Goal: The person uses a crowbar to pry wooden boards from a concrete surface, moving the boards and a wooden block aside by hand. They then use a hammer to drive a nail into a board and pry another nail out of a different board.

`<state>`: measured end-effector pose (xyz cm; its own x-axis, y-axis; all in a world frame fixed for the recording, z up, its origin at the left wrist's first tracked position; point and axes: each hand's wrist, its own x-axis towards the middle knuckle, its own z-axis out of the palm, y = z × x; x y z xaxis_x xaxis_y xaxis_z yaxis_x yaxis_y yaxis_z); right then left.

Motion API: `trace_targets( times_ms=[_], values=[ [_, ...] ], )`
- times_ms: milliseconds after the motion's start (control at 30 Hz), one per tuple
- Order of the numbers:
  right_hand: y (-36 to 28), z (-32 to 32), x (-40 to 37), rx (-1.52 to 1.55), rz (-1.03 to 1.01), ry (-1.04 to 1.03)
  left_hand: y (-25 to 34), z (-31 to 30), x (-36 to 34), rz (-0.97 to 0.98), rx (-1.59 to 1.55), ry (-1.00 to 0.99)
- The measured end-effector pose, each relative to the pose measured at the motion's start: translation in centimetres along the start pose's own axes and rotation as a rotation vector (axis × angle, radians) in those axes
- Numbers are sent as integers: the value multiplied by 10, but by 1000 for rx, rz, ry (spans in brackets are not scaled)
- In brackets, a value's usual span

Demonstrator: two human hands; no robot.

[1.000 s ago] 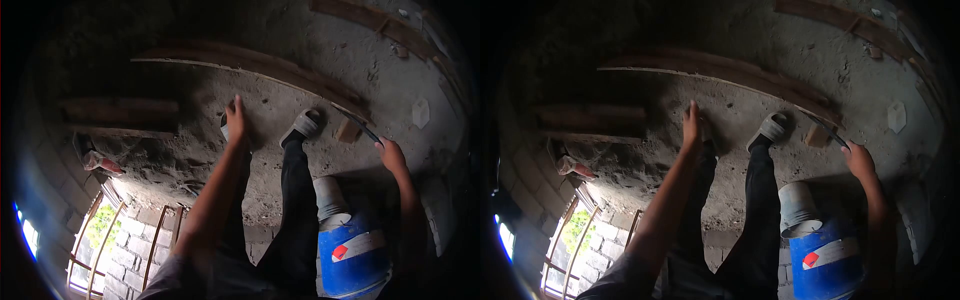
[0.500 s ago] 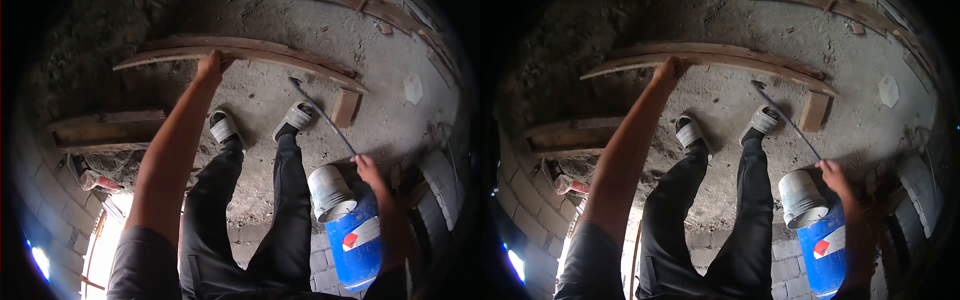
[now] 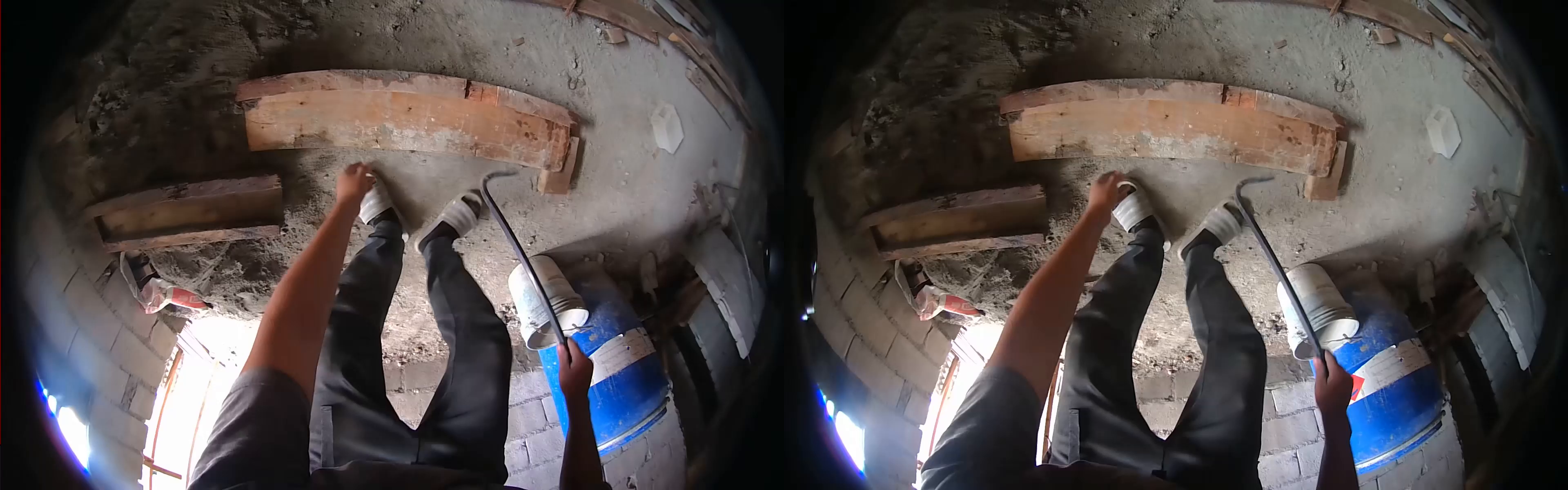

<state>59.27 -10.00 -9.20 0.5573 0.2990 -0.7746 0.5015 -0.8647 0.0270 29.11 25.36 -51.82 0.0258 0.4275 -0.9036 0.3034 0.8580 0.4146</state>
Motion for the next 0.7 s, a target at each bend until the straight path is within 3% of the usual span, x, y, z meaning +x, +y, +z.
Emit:
trace_targets(
  times_ms=[100, 133, 233, 267, 333, 367, 433, 567, 633, 700],
  values=[
    [-39, -14, 51, -135, -160, 107, -8, -2, -62, 334, 635, -103],
    [-46, -19, 75, -208, -256, 136, 18, 8, -108, 404, 757, -98],
    [-85, -41, 140, -544, -358, 74, 21, 28, -162, 360, 756, -233],
    [-85, -45, 157, -625, -483, 127, 24, 38, -173, 367, 767, -234],
    [-109, -70, 172, -778, -547, 32, 40, 68, -202, 957, 942, -194],
    [-114, -84, 173, -776, -545, 29, 58, 85, -218, 1044, 995, -263],
    [-119, -117, 172, -830, -740, 48, 76, 120, -241, 1267, 1080, -269],
    [-136, -181, 163, -926, -1025, 67, 62, 176, -261, 1161, 867, -472],
    [-126, -190, 161, -919, -1119, 69, 62, 194, -269, 524, 866, -603],
    [-106, -184, 160, -481, -1278, 619, 61, 208, -280, 529, 833, -508]
  ],
)
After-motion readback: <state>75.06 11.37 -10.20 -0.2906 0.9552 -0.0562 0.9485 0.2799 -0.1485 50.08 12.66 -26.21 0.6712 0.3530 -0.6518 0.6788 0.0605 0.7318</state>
